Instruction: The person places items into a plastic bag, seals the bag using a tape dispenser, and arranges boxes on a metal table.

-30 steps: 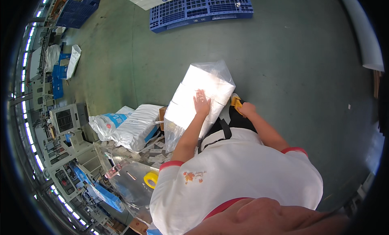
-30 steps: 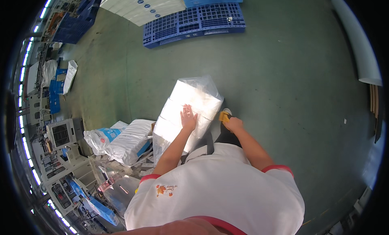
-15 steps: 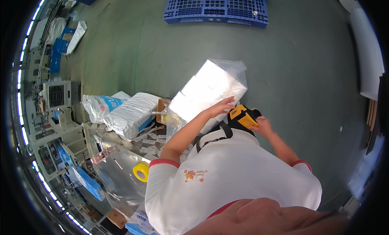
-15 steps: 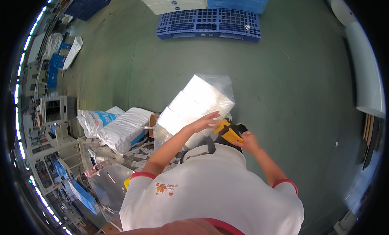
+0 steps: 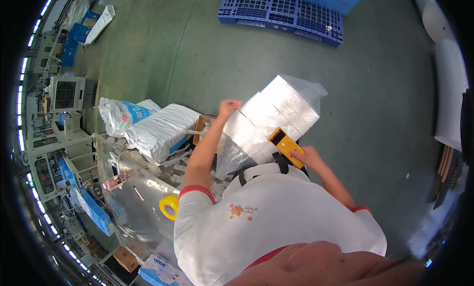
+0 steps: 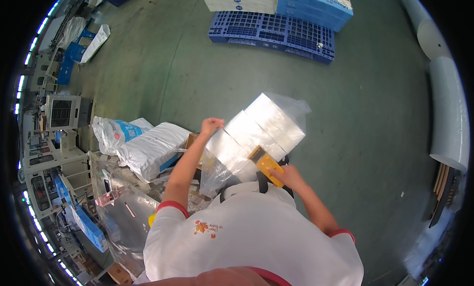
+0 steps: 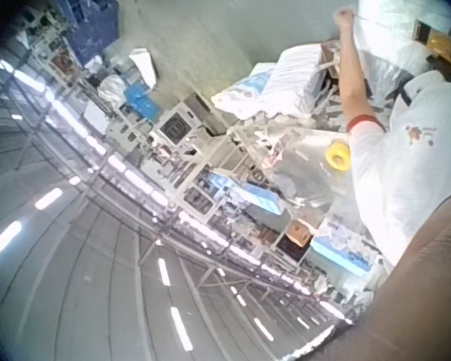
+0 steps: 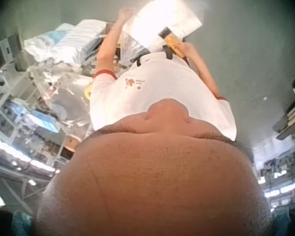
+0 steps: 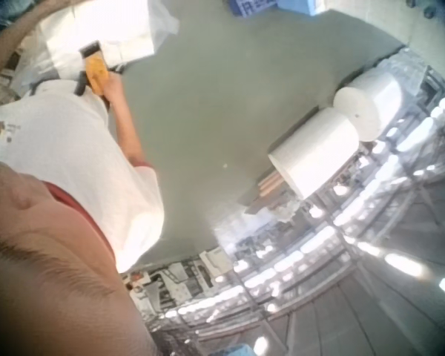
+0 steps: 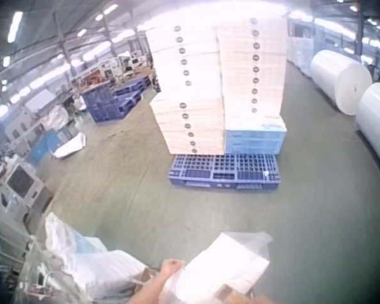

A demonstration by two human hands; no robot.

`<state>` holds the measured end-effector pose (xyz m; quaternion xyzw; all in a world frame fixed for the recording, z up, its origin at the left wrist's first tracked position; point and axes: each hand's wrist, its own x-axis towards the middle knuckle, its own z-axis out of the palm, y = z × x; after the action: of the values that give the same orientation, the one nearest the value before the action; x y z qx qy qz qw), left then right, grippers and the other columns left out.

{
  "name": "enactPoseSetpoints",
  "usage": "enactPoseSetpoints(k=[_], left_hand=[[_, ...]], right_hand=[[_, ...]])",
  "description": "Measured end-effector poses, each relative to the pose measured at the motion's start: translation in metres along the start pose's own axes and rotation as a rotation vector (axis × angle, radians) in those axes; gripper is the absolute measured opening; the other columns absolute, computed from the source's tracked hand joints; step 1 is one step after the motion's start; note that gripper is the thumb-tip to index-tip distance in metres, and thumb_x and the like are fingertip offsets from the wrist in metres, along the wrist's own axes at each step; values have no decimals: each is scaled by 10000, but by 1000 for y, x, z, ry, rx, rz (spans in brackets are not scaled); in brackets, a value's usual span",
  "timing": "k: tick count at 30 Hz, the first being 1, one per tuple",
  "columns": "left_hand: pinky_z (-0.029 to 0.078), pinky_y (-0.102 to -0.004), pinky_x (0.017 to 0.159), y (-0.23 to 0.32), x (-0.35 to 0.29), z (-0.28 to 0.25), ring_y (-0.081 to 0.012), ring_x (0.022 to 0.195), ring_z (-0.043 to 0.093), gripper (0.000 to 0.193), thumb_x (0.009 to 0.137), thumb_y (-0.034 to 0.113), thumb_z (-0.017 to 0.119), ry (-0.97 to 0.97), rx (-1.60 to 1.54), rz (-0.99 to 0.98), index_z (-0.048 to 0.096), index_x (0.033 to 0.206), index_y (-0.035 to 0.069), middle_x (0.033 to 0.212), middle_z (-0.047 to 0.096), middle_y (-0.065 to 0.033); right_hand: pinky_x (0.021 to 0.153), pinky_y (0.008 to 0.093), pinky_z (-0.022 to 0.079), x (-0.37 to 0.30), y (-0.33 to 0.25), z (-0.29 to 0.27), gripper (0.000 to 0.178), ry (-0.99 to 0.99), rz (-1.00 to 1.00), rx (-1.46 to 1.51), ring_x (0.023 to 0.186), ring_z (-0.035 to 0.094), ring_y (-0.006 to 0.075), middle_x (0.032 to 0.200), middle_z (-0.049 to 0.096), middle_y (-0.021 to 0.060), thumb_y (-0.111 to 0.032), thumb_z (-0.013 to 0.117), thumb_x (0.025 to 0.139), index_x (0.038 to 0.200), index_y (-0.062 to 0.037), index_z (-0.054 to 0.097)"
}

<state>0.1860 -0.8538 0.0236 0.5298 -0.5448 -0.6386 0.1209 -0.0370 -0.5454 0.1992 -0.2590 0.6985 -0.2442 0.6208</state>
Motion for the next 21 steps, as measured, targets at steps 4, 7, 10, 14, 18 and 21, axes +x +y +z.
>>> enactPoseSetpoints(k=[4,7,10,14,18,21], left_hand=[[509,-318,667,-12,49,-39,-156,683,616,233,775,270,649,6,279,17,666,793,38,848,659,-109],[440,-396,865,-18,72,-26,-175,951,567,301,733,418,658,164,773,56,689,790,125,1036,612,-136],[282,-457,1002,-48,69,-4,-206,1200,373,337,701,476,655,7,822,-109,682,904,209,1238,480,-149],[193,-474,1042,-59,55,18,-248,1273,257,443,731,370,643,69,707,-269,580,1119,163,1325,378,-155],[282,-433,994,-74,51,3,-260,1216,342,393,779,245,594,473,753,-68,530,1133,86,1274,423,-173],[374,-410,879,-48,7,0,-287,1055,472,264,800,163,551,461,582,339,548,1040,55,1145,507,-185]], right_hand=[[524,251,454,17,-8,40,451,144,-37,-71,517,579,126,588,605,74,-419,588,806,764,27,643],[541,247,445,41,-6,63,422,127,114,45,576,560,93,647,609,49,-391,603,816,792,29,638],[524,257,444,32,3,74,444,241,79,25,540,562,109,626,608,74,-402,615,794,769,41,639],[509,253,451,28,16,90,411,283,76,1,551,574,105,646,614,60,-370,624,798,776,41,640],[507,249,468,25,-4,78,400,180,108,136,535,590,127,639,608,73,-369,612,811,805,30,634],[496,248,478,32,-3,67,411,117,96,177,516,597,147,625,601,74,-392,581,831,822,18,620]])
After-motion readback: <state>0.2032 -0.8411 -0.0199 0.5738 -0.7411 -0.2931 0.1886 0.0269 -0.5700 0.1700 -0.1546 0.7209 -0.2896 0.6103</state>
